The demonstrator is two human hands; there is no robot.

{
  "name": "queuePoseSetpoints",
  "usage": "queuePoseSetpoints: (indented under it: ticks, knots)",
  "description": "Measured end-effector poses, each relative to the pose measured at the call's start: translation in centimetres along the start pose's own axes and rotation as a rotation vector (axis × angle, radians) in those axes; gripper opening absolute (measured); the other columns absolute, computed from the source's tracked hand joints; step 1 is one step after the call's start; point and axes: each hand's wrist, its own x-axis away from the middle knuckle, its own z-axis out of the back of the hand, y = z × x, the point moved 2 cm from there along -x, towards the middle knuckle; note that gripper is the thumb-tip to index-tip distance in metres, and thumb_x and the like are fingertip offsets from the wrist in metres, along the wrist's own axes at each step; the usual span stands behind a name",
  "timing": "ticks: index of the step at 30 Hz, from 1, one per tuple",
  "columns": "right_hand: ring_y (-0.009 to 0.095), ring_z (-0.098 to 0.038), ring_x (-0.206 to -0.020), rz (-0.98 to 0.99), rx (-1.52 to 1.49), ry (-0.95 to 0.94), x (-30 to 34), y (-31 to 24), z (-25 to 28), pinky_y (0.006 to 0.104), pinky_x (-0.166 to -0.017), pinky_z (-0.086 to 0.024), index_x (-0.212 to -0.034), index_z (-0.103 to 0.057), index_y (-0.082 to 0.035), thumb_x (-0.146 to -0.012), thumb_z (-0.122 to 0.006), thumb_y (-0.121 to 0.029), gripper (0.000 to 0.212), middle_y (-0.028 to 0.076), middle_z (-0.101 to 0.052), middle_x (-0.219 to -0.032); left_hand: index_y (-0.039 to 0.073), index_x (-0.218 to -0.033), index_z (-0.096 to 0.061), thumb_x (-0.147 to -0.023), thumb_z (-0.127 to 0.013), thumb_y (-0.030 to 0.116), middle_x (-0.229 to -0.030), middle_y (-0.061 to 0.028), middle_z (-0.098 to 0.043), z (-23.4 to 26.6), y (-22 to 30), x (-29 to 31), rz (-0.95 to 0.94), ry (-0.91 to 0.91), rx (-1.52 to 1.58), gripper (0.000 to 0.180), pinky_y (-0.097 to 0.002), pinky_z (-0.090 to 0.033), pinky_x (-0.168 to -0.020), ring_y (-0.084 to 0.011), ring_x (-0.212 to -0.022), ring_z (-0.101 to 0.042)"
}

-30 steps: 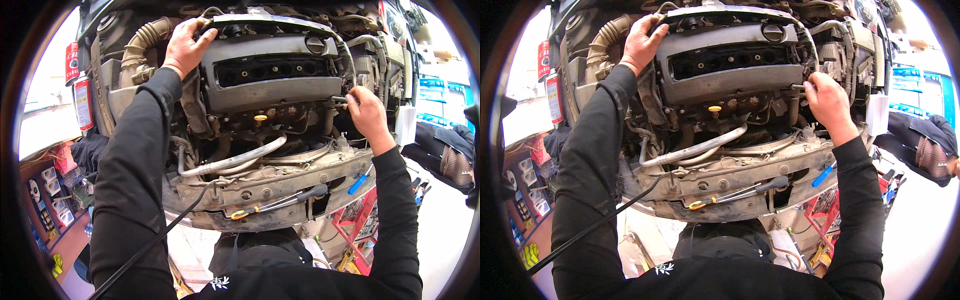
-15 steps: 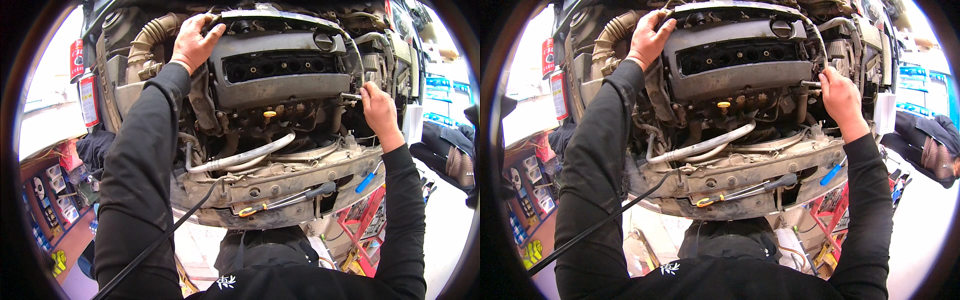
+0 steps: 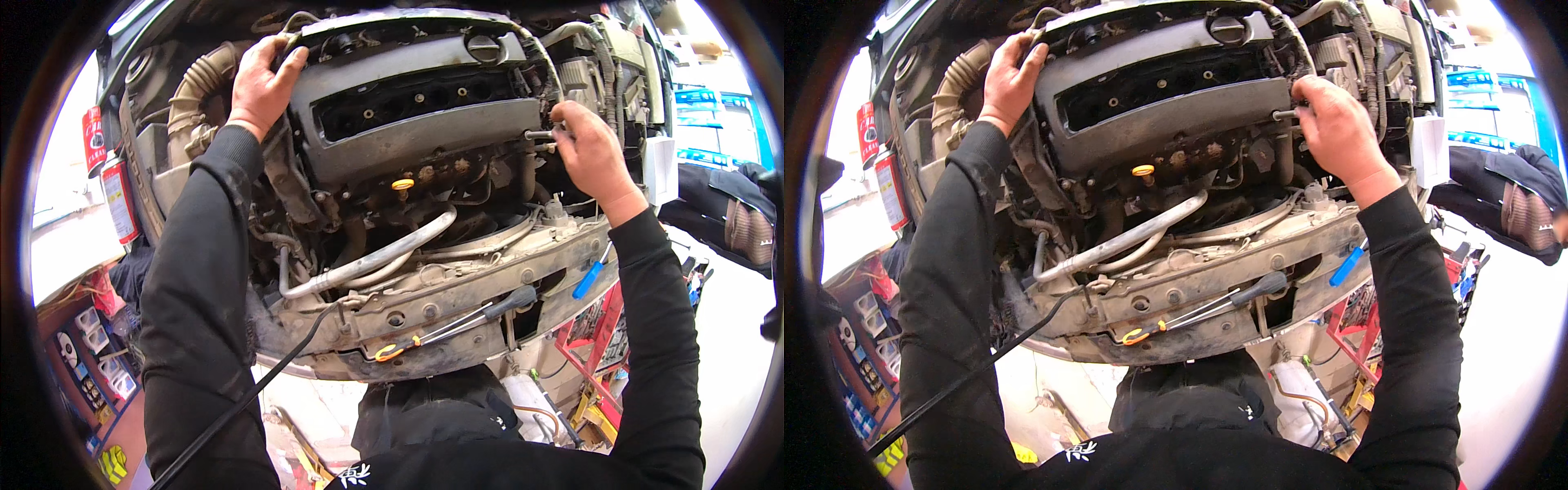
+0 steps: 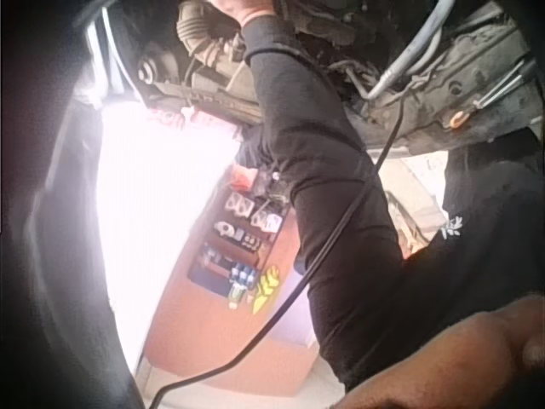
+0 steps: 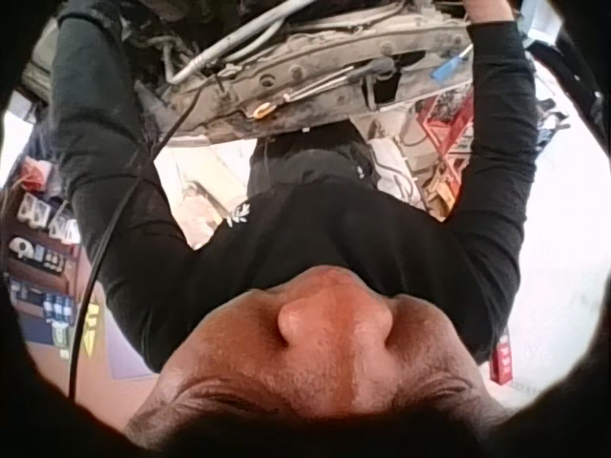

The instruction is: The person removes a valve cover from a car engine, then installs a new valve cover and secures it with bolts using a socket wrench. The person works under the hood of a car in a garage.

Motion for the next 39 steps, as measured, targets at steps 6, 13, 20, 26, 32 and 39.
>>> queuePoseSetpoints:
  ticks: [6, 13, 20, 26, 32, 39]
  knots:
    - [0.044, -0.076, -0.095, -0.192, 0.135, -0.16, 0.0, 0.6, 0.0, 0.0549, -0.083, -0.061, -0.111, -0.067, -0.008, -0.113, -0.067, -0.027, 0.019, 0.02, -0.076, -0.097, 0.001, -0.127, -0.076, -0.104, -0.081, 0.046, -0.12, -0.0191, -0.075, 0.2, 0.5, 0.3, -0.008, 0.028, -0.027, 0.051, -0.0443, -0.055, -0.107, -0.0368, -0.116, -0.071]
    - [0.043, -0.078, -0.094, 0.141, 0.055, 0.09, -0.5, 0.4, 0.3, 0.054, -0.082, -0.061, -0.112, -0.068, -0.008, -0.11, -0.068, -0.02, 0.013, 0.017, -0.078, -0.094, 0.0, -0.13, -0.075, -0.106, -0.083, 0.044, -0.121, -0.0175, -0.075, 0.0, 0.6, 0.4, 0.008, 0.026, 0.027, 0.05, -0.0409, -0.056, -0.107, -0.0324, -0.115, -0.072]
    - [0.043, -0.078, -0.092, -0.1, 0.164, -0.082, -0.3, 1.7, -0.4, 0.0559, -0.084, -0.062, -0.108, -0.066, -0.008, -0.111, -0.068, -0.024, 0.016, 0.021, -0.077, -0.089, 0.0, -0.134, -0.074, -0.111, -0.079, 0.032, -0.117, -0.0076, -0.078, 0.0, -0.7, 0.2, 0.027, -0.057, 0.151, 0.039, -0.0323, -0.055, -0.105, -0.0173, -0.112, -0.07]
    - [0.044, -0.077, -0.096, 0.188, 0.059, 0.021, -0.8, 1.7, -0.5, 0.0535, -0.085, -0.061, -0.117, -0.069, -0.009, -0.106, -0.072, -0.018, 0.015, 0.019, -0.079, -0.099, 0.005, -0.142, -0.073, -0.116, -0.074, 0.04, -0.115, -0.0003, -0.076, 0.1, -1.5, 0.0, 0.036, -0.104, 0.157, 0.043, -0.0267, -0.054, -0.101, -0.0107, -0.107, -0.068]
    - [0.042, -0.076, -0.103, -0.174, 0.236, -0.229, -0.3, 1.7, -0.2, 0.0518, -0.091, -0.061, -0.117, -0.068, -0.007, -0.104, -0.072, -0.017, 0.017, 0.018, -0.077, -0.108, 0.004, -0.14, -0.074, -0.115, -0.076, 0.039, -0.112, 0.0001, -0.076, 0.0, -1.8, 0.1, -0.003, -0.068, 0.109, 0.043, -0.0265, -0.055, -0.098, -0.0103, -0.103, -0.068]
    - [0.044, -0.076, -0.102, 0.002, 0.147, -0.135, 0.1, 1.6, -0.2, 0.0513, -0.089, -0.06, -0.113, -0.07, -0.004, -0.107, -0.075, -0.025, 0.022, 0.02, -0.077, -0.106, 0.006, -0.142, -0.073, -0.116, -0.074, 0.039, -0.122, -0.0026, -0.079, 0.0, -0.8, -0.2, -0.003, -0.072, 0.085, 0.043, -0.0284, -0.055, -0.103, -0.0121, -0.112, -0.072]
